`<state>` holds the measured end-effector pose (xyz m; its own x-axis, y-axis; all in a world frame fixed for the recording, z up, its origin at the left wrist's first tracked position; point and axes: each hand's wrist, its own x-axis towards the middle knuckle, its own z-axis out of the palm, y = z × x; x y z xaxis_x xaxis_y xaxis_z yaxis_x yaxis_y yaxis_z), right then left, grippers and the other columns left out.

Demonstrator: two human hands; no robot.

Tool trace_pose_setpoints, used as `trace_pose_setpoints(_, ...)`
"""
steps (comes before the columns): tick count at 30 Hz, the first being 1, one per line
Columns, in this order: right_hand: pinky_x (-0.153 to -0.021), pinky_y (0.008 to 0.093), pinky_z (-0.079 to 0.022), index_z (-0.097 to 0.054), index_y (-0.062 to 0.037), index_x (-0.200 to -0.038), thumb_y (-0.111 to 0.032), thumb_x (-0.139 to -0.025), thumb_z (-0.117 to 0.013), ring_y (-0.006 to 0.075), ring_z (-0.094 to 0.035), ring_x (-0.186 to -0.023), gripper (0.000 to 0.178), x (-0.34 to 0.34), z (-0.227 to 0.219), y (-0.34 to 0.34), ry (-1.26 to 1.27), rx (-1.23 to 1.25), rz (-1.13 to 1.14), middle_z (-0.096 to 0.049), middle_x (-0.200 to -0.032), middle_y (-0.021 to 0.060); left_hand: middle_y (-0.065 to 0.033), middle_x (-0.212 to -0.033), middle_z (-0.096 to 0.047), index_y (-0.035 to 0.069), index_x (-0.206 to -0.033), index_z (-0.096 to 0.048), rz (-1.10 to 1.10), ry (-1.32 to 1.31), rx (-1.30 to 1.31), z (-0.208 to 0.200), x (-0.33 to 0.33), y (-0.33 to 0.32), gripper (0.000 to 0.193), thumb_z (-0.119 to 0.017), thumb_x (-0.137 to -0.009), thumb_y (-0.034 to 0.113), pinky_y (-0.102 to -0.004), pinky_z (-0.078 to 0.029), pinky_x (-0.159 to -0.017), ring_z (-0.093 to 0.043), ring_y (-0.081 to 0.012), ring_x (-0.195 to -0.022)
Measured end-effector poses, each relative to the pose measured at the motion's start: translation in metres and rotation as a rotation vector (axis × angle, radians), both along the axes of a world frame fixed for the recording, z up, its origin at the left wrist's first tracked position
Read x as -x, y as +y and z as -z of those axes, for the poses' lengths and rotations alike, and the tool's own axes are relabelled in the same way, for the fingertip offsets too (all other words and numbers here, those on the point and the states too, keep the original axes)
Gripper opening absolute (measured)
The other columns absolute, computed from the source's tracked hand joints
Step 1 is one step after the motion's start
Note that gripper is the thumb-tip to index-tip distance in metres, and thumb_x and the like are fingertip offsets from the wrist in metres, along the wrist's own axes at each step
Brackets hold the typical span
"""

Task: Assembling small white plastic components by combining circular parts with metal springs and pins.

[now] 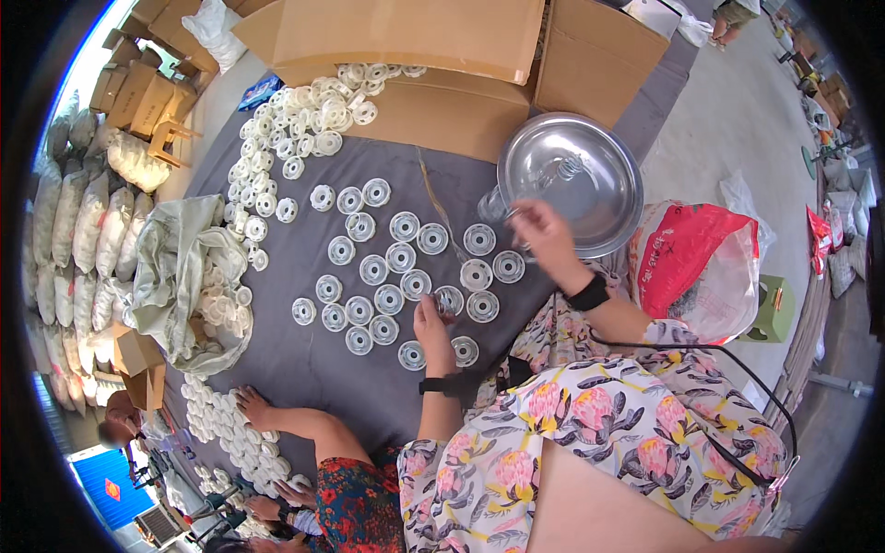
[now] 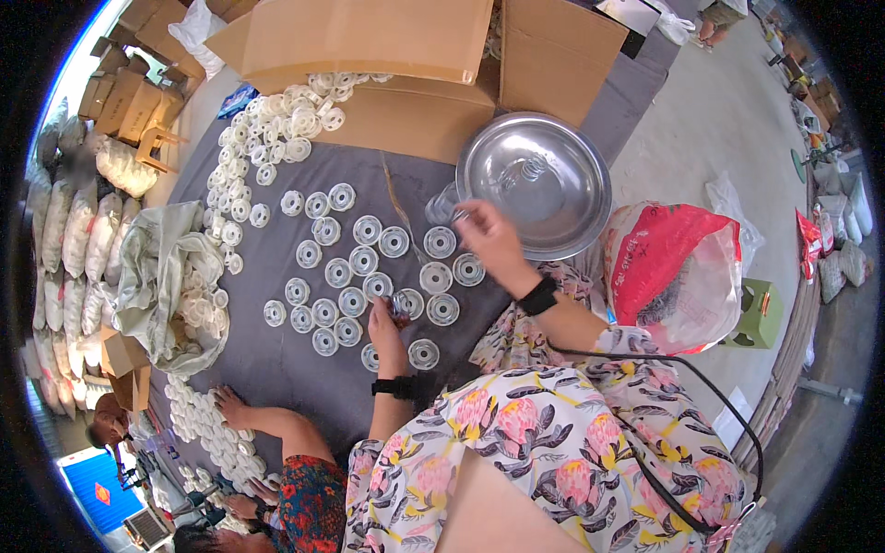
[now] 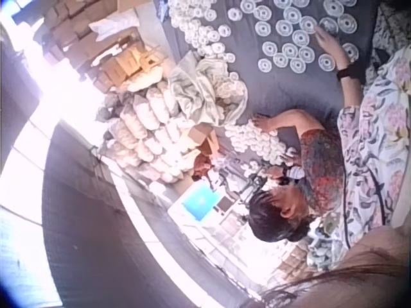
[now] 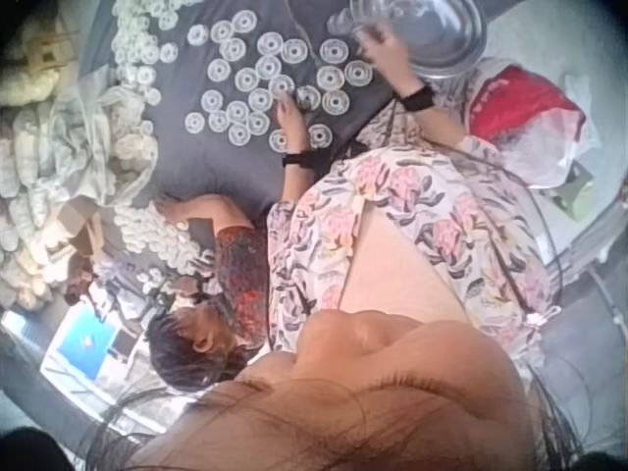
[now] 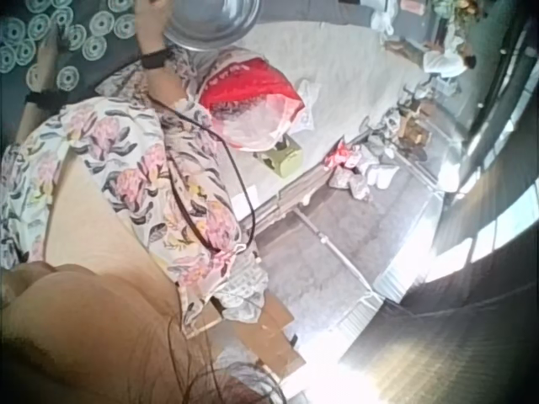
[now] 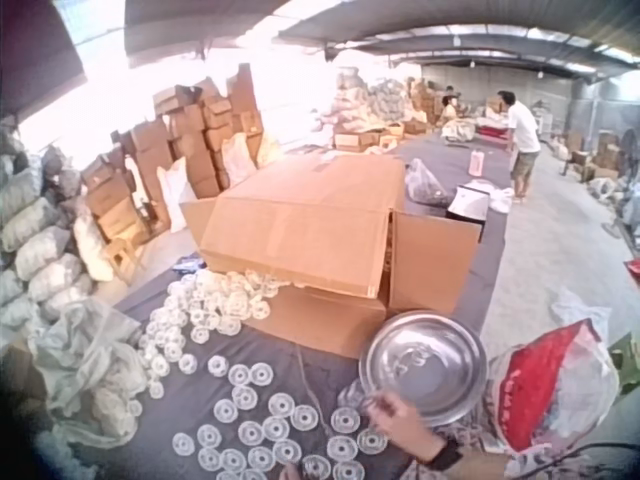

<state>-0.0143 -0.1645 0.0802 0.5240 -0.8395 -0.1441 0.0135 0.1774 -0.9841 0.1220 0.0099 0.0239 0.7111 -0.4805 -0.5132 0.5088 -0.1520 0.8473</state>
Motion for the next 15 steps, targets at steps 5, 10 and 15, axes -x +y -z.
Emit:
trace_pose_setpoints(5,-0.076,0.0339,-0.047,-0.048,-0.0035,-0.116,-0.021,-0.080,-0.056,0.0294,-0.060,-0.085,0.040,0.055,0.017,-0.049,0.917,0.576,-0.040,-0.059,-0.099,0.0190,-0.0023,-0.079,-0.055,0.003,-0.098,-0.053,0.155,-0.012,-0.011,0.014,0.005,0.000,0.031,-0.052,-0.088,0.032,-0.0218,-0.040,-0.053,-0.051,-0.0090,-0.058)
trace_pose_setpoints(10,-0.079,0.0384,-0.046,-0.045,-0.0062,-0.121,-0.026,-0.077,-0.057,0.0329,-0.059,-0.088,0.050,0.064,0.013,-0.037,0.946,0.676,0.034,-0.056,-0.106,0.0205,-0.0086,-0.109,-0.051,-0.002,-0.117,-0.044,0.291,-0.058,0.092,0.011,0.006,-0.006,0.039,-0.059,-0.083,0.012,-0.0241,-0.046,-0.073,-0.055,-0.0129,-0.092)
trace_pose_setpoints(15,-0.051,0.0243,-0.048,-0.046,-0.0048,-0.120,-0.037,-0.085,-0.052,0.0122,-0.059,-0.068,0.048,0.014,0.015,0.027,0.230,-0.326,-0.412,-0.060,-0.095,0.0065,-0.0107,-0.115,-0.050,-0.002,-0.120,-0.042,0.385,-0.116,0.246,-0.012,0.020,-0.017,0.040,-0.056,-0.084,0.006,-0.0259,-0.042,-0.085,-0.052,-0.0156,-0.100)
